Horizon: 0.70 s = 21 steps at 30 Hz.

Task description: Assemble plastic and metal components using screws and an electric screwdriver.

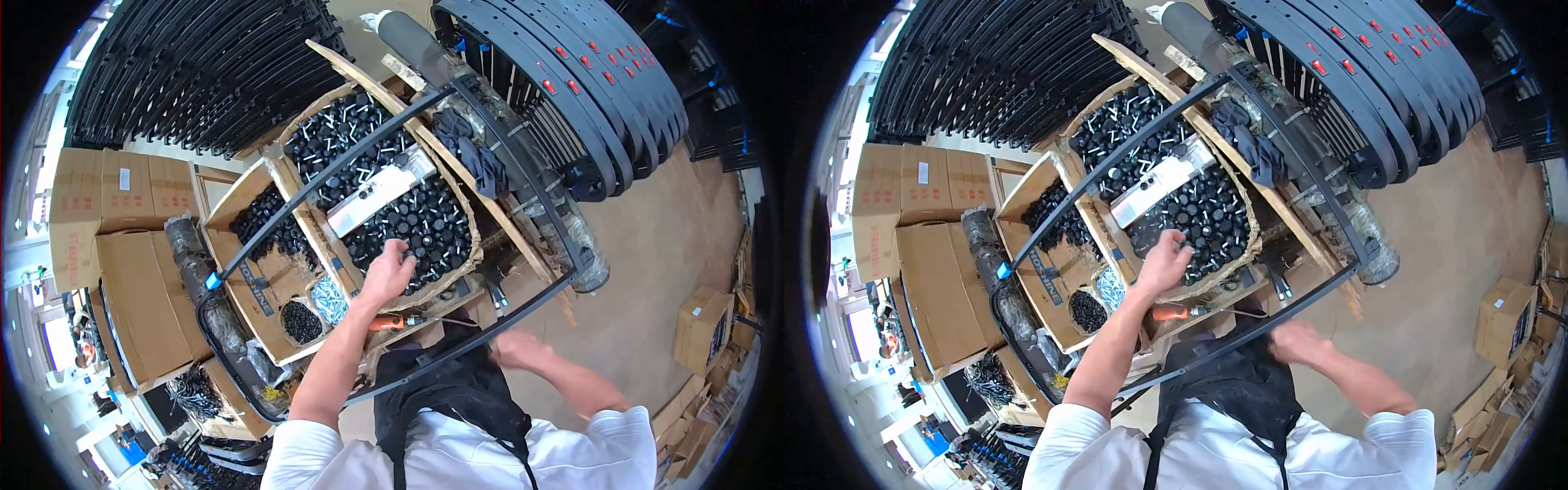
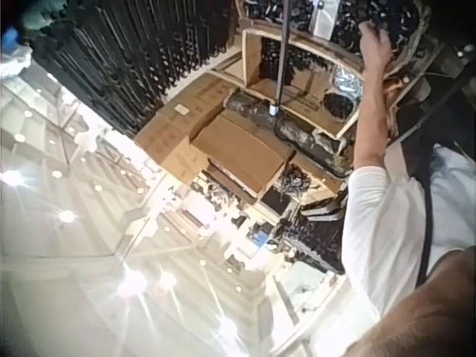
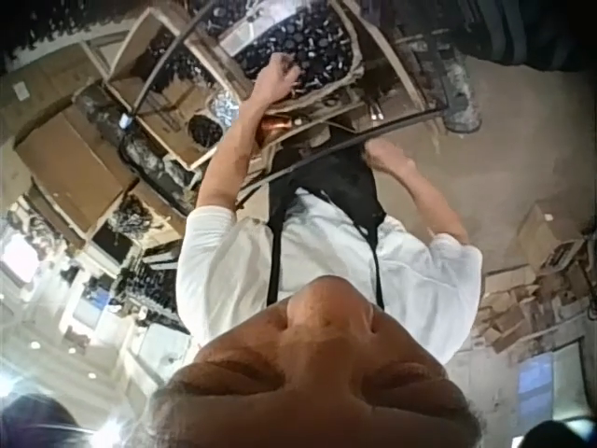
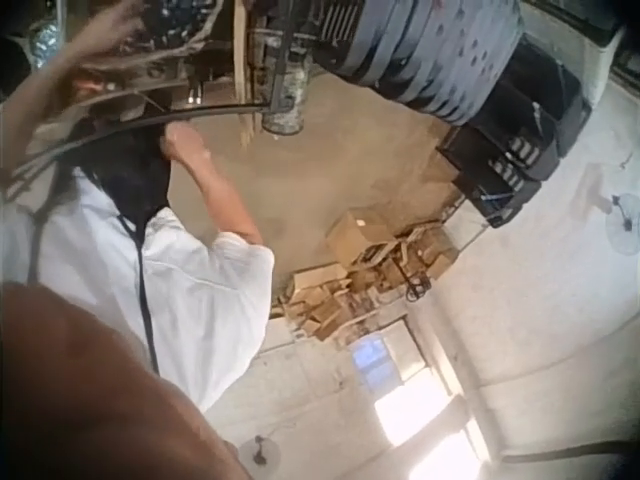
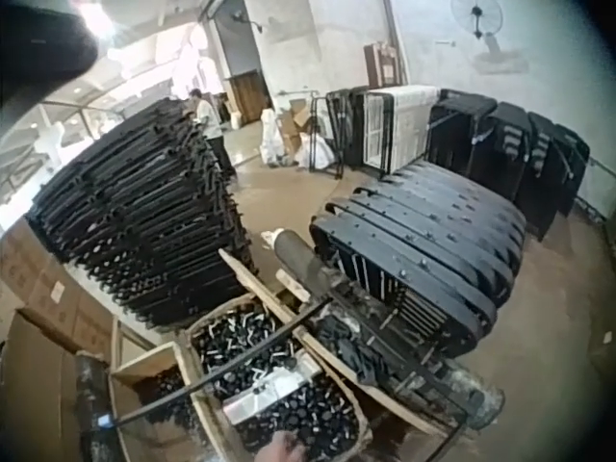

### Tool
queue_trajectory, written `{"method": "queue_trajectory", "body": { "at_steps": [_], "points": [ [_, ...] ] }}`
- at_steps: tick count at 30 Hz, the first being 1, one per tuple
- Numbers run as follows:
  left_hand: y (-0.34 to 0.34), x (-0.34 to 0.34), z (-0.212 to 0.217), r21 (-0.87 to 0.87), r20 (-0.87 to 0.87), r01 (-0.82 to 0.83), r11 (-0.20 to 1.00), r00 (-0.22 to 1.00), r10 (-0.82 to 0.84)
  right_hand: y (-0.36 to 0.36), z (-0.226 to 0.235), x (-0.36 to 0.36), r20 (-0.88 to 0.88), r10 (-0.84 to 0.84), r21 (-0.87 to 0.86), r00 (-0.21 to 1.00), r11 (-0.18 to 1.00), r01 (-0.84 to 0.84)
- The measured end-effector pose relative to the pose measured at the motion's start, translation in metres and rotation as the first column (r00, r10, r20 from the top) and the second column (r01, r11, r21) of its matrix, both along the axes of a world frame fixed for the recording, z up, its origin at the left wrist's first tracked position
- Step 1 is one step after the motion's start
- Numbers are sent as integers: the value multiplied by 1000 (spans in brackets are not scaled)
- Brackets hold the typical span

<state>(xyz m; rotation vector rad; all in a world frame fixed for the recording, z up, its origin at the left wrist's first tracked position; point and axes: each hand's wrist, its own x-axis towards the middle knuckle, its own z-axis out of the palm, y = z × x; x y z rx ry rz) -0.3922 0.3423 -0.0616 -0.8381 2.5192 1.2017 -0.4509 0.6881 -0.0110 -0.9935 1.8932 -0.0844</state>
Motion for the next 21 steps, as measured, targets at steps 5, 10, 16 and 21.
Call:
{"method": "queue_trajectory", "body": {
  "at_steps": [5,10,16,21],
  "points": [
    [-44,-73,37,297,-151,-82,951,980,131,-99,14,-84,-107,-165,-663,981,747,54],
    [-74,-188,46,108,-527,-57,993,843,106,-230,-67,-125,-647,-162,-188,745,981,50],
    [-77,-287,45,-69,-580,-73,995,814,19,-222,-85,-102,-647,-231,-376,727,926,-41],
    [-83,-318,30,-89,-527,-3,996,849,-45,-180,-45,-118,-231,-308,-577,923,807,125]
  ]
}}
